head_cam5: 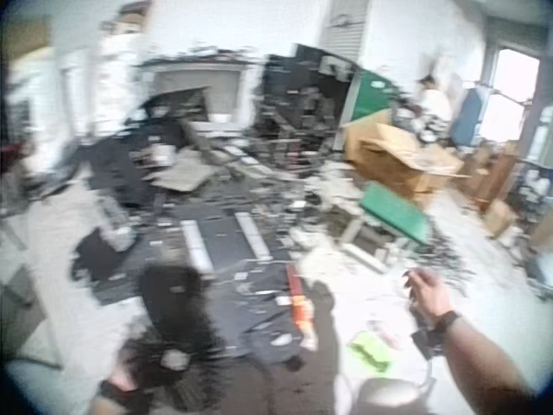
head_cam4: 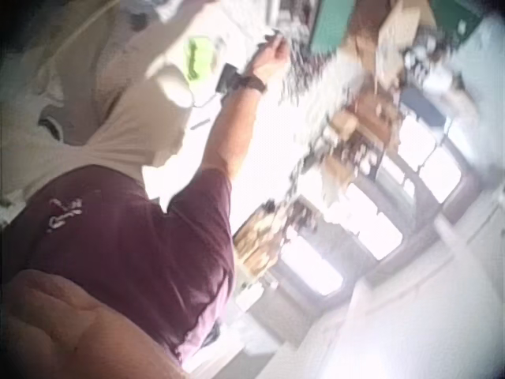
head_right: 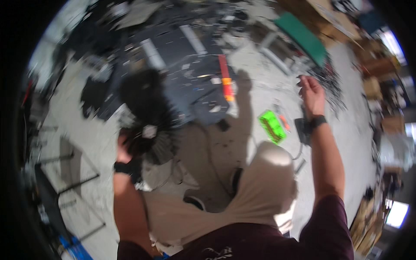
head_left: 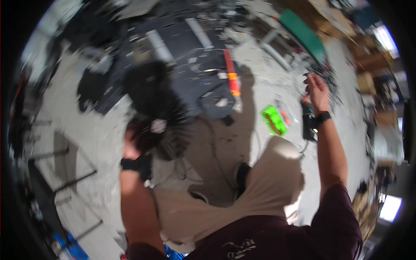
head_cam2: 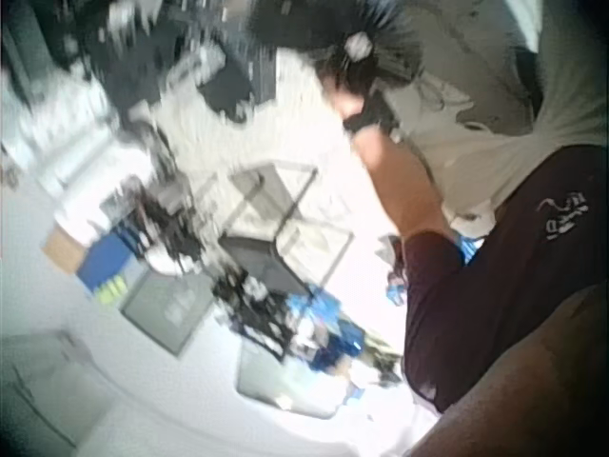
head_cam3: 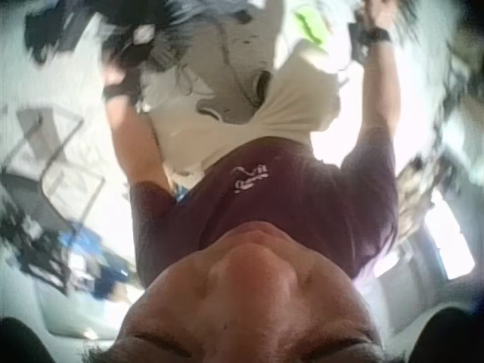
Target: The recorder is assembling or repairing a large circular brush assembly, connecting internal wires and using a screwdriver to secure components.
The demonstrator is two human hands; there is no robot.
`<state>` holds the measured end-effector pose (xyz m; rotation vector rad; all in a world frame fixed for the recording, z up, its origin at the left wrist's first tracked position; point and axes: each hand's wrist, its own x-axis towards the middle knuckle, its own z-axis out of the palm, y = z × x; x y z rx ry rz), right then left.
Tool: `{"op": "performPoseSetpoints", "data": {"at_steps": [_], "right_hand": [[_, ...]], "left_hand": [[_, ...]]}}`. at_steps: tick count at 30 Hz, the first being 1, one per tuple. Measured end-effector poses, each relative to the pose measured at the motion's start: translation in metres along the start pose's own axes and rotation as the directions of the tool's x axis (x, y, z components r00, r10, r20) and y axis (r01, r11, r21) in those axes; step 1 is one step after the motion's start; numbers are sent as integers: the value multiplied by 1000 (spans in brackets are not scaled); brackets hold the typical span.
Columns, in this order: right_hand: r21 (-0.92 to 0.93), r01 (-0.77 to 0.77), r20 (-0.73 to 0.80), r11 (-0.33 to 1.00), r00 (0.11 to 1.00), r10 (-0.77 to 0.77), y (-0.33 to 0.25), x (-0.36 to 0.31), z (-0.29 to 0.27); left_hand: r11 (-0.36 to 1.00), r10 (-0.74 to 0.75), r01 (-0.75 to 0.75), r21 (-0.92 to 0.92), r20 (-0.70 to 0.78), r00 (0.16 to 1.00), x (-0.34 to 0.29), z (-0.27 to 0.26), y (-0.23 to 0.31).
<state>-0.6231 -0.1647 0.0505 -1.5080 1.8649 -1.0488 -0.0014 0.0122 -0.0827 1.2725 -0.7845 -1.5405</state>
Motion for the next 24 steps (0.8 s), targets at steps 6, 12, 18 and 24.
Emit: {"op": "performPoseSetpoints", "data": {"at_steps": [6, 12, 18, 24], "right_hand": [[118, 728, 338, 675, 610, -717, -178, -65, 198], [317, 476, 627, 820, 544, -558, -194, -181, 308], [128, 321, 701, 939, 640, -314, -186, -202, 339], [91, 326, 692, 941, 659, -295, -175, -201, 346]], "left_hand": [[894, -78, 64, -443, -14, 997, 12, 2, 1], [889, -121, 72, -452, -82, 989, 2, 10, 11], [944, 37, -51, -325, -49, 998, 6, -3, -4], [947, -25, -15, -321, -119, 993, 24, -5, -22]]}}
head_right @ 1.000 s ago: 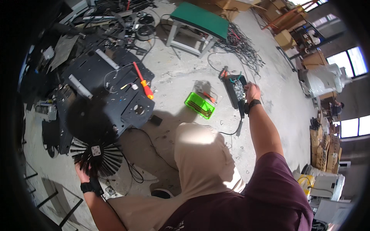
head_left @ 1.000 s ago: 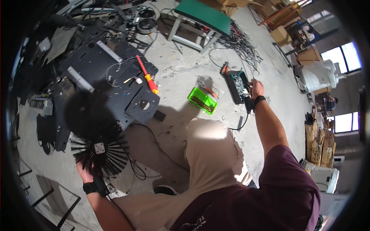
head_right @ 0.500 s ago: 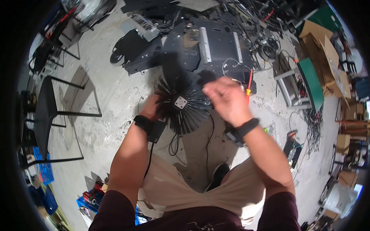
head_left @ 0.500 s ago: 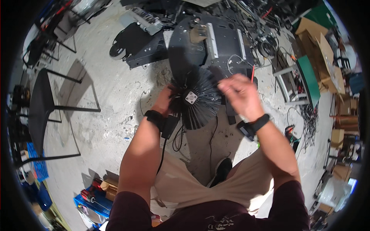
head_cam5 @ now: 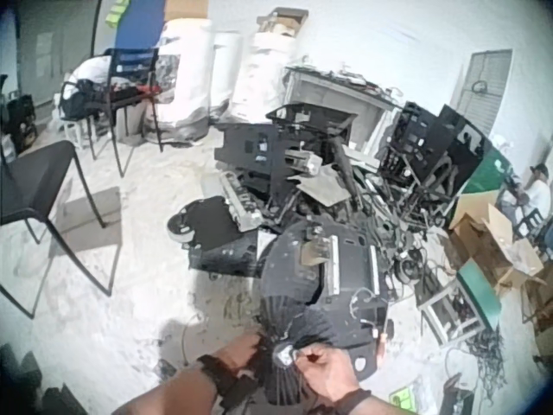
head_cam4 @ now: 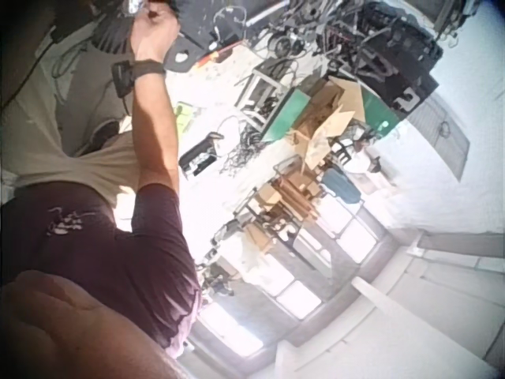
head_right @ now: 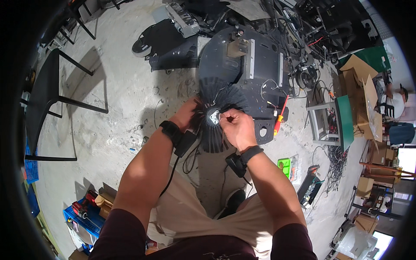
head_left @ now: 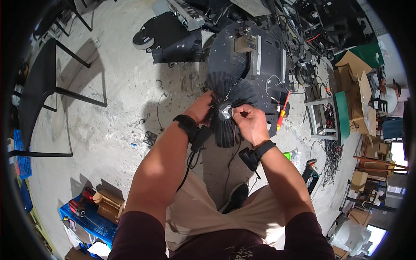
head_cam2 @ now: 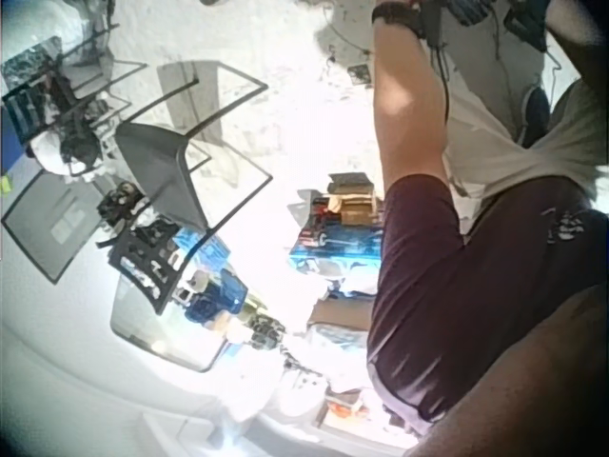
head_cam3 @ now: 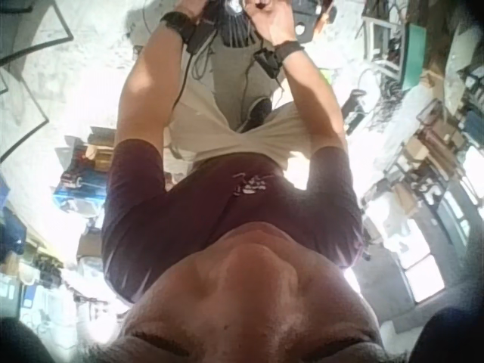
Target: The recorder is assembling or repairing a large circular brush assembly, connecting internal wires and using a screwdriver to secure components.
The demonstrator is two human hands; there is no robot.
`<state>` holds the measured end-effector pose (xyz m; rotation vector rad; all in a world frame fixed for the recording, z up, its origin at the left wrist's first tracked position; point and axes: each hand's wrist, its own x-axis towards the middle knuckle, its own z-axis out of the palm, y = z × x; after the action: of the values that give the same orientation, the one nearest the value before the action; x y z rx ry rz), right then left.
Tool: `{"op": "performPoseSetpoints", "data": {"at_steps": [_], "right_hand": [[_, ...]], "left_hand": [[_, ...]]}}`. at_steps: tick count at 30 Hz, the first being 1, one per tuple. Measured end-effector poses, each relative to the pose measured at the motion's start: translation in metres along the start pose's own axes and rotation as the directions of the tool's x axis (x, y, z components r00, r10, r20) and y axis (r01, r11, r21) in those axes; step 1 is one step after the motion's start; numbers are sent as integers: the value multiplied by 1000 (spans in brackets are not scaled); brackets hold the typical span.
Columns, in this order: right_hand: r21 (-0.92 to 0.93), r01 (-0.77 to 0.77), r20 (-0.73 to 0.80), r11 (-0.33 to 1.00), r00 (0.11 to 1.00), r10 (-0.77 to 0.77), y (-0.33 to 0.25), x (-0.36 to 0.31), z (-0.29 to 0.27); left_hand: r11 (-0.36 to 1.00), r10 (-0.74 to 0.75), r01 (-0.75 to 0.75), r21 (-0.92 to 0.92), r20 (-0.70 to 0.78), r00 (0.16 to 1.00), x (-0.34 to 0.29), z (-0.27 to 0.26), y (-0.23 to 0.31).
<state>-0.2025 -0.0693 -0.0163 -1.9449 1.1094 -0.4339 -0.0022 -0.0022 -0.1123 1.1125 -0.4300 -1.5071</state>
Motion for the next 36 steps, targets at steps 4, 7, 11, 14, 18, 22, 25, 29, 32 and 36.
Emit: {"op": "performPoseSetpoints", "data": {"at_steps": [4, 7, 11, 14, 18, 22, 25, 29, 32, 36], "right_hand": [[-52, -71, -20, 996, 997, 70, -6, 0, -4], [-49, -104, -26, 993, 994, 103, -11, 2, 1], [-48, -117, -51, 992, 992, 115, -10, 9, 5], [-146, -153, -73, 977, 987, 144, -20, 10, 3], [-495, 140, -59, 858, 979, -194, -26, 1, 7], [-508, 307, 52, 805, 944, -327, -23, 4, 4], [-515, 335, 65, 789, 933, -353, -20, 1, -5], [-400, 180, 31, 899, 983, -183, -13, -8, -4], [189, -292, 145, 938, 953, 267, -5, -14, -2], [203, -261, 105, 944, 964, 244, 8, -34, 2]], "left_hand": [[999, -36, 37, -23, 18, 999, 5, 0, -6], [995, -96, 94, 19, 120, 988, 2, -4, 4], [988, -79, 91, -127, 90, 993, 13, -8, -6], [929, -165, 238, -282, 258, 952, 23, -15, -14], [955, -99, 174, -240, 297, 950, 38, -28, -26], [894, -49, 201, -400, 358, 932, 48, -44, -44], [984, 34, 22, -179, 303, 952, 45, -27, -35], [990, -17, 50, -133, 241, 970, 42, -23, -29], [968, -63, 141, -206, 345, 936, 45, -30, -30], [977, -76, 137, -163, 331, 940, 43, -31, -30]]}}
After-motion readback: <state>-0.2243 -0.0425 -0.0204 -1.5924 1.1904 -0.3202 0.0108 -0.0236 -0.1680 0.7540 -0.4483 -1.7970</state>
